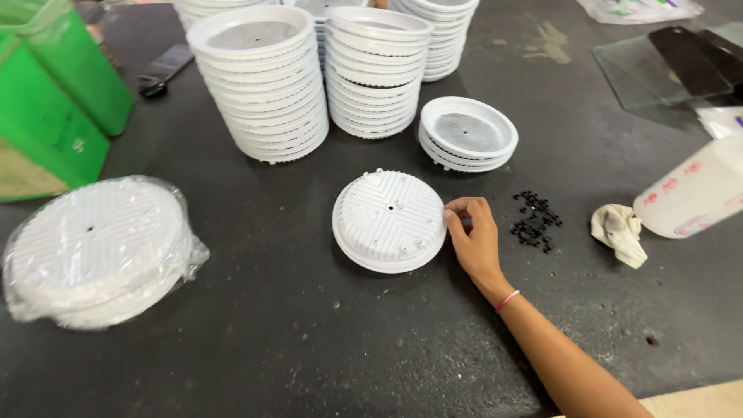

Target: The person unwraps a round white plastic lamp cover from its plastic film, wipes the mesh screen on its underside with a cloth, pours liquid from a bottle onto the screen, wipes it again, then wraps the cover back in the plastic film and sets it aside. They also handle small black screws on the workbench.

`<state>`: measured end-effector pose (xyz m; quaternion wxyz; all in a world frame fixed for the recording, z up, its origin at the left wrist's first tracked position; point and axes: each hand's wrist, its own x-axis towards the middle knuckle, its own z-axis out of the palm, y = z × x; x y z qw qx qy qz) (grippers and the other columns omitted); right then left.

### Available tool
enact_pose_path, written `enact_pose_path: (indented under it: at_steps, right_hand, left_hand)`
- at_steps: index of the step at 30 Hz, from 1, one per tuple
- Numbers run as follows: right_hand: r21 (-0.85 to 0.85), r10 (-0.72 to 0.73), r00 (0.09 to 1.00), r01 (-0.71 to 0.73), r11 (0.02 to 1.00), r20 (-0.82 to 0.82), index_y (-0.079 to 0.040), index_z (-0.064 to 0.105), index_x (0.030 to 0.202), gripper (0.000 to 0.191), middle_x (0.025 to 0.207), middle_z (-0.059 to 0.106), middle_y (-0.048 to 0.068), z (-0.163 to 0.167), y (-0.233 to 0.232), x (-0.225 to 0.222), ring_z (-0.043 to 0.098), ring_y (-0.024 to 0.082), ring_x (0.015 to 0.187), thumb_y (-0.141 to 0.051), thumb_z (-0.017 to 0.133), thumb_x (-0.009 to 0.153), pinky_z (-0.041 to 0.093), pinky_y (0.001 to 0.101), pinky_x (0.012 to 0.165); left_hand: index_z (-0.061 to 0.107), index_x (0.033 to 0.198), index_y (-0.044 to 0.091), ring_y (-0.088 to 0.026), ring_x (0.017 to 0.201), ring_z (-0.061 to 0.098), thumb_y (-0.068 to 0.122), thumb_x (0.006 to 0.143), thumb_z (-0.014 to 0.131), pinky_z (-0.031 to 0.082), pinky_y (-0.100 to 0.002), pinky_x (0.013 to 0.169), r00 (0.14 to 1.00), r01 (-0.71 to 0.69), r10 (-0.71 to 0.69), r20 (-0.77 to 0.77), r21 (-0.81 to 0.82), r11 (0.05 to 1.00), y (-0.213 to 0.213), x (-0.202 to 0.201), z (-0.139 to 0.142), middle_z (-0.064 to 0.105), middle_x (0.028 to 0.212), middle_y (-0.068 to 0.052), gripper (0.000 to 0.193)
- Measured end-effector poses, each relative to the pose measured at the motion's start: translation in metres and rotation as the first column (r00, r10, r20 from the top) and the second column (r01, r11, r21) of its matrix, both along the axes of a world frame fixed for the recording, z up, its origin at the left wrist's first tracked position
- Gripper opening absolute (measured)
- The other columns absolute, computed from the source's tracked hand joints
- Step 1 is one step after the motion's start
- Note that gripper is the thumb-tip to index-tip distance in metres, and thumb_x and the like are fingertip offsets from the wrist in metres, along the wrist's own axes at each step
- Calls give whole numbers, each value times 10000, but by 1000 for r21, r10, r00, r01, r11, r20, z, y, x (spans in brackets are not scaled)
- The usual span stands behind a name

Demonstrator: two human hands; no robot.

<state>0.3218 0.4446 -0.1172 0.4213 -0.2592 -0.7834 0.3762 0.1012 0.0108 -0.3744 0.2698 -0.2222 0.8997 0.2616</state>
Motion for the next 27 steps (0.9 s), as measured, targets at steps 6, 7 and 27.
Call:
enact_pose_path:
  at_steps: [6,7,27]
  right_hand:
    - [-18,-1,1000,1,1000,6,-12,666,1013,95,1098,595,59,4,-2,1,632,158,916,-80,657,947,535,298,755]
    - [-29,-6,1000,6,1000,5,-12,666,1012,95,1096,594,59,4,-2,1,629,158,918,-83,655,949,533,298,753]
    - [10,-31,999,31,999,30,-18,676,1008,99,1063,602,76,-6,1,0,634,180,857,-87,674,937,508,314,702]
  left_hand:
    - [656,1261,23,-270,1139,652,232,932,613,576,-381,942,996,80,-78,34,-32,996,17,-19,-10,495,1353,-120,393]
    - [658,1261,27,-270,1142,654,235,933,614,577,-380,944,995,91,-89,38,-40,995,20,-21,-10,500,1353,-118,391]
    - [697,1254,112,-260,1194,691,307,958,628,598,-362,986,988,148,-145,45,-68,987,-30,-4,43,596,1354,-74,361]
